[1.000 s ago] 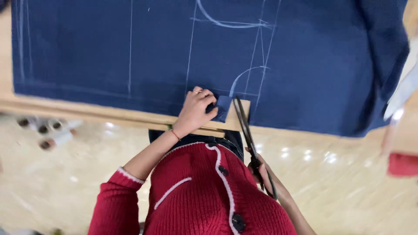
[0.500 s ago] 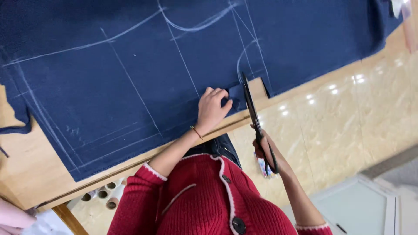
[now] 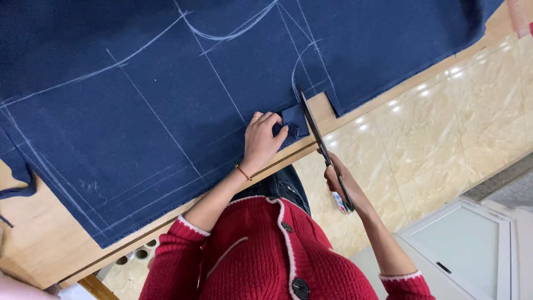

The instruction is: The person uses shears to cut a large piece of dark blue fabric laid out on a wooden table, following white chalk lines. The person cuts along straight and curved lines to separate a pattern piece from the main fabric, then lifts the cut piece to reveal the remaining material.

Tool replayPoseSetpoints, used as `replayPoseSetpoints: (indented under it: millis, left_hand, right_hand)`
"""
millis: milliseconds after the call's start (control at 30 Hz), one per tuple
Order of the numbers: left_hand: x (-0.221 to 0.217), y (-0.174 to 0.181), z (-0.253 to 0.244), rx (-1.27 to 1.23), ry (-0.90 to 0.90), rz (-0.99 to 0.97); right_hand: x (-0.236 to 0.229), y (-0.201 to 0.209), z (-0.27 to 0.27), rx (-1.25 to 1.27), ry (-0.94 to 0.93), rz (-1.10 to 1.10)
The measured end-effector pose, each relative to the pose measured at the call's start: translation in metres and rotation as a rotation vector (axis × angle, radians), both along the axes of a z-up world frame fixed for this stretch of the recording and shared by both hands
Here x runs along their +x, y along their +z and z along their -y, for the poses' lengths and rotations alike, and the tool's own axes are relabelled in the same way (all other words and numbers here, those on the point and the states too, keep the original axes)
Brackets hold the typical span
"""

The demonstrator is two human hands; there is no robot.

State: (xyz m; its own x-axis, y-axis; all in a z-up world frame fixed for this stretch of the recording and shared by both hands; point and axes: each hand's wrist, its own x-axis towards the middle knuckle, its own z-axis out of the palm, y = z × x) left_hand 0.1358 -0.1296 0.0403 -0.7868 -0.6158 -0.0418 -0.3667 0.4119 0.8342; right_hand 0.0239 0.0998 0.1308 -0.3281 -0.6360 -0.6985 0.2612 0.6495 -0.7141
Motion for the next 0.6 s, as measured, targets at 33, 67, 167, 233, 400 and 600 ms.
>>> replayPoseSetpoints:
  millis: [33,67,167,233,400,600]
  left_hand:
    - [-0.001,0.001,0.003,0.011,-0.006,-0.009]
    - [0.000,0.000,0.004,0.011,-0.006,-0.008]
    - [0.000,-0.002,0.005,0.044,-0.018,-0.014]
    - [0.001,-0.005,0.005,0.060,-0.007,-0.011]
    - [0.002,-0.004,0.012,0.138,-0.004,-0.031]
    - [0.004,0.009,0.020,0.196,-0.051,0.000]
  right_hand:
    - [0.000,0.002,0.005,0.001,-0.026,-0.005]
    - [0.000,-0.005,0.001,0.001,-0.026,-0.004]
    - [0.003,-0.014,-0.006,0.005,-0.075,-0.008]
    - [0.007,-0.004,0.001,0.014,-0.109,-0.009]
    - [0.012,0.005,0.014,0.031,-0.119,0.031]
    - [0.016,0.000,0.031,0.064,-0.092,0.012]
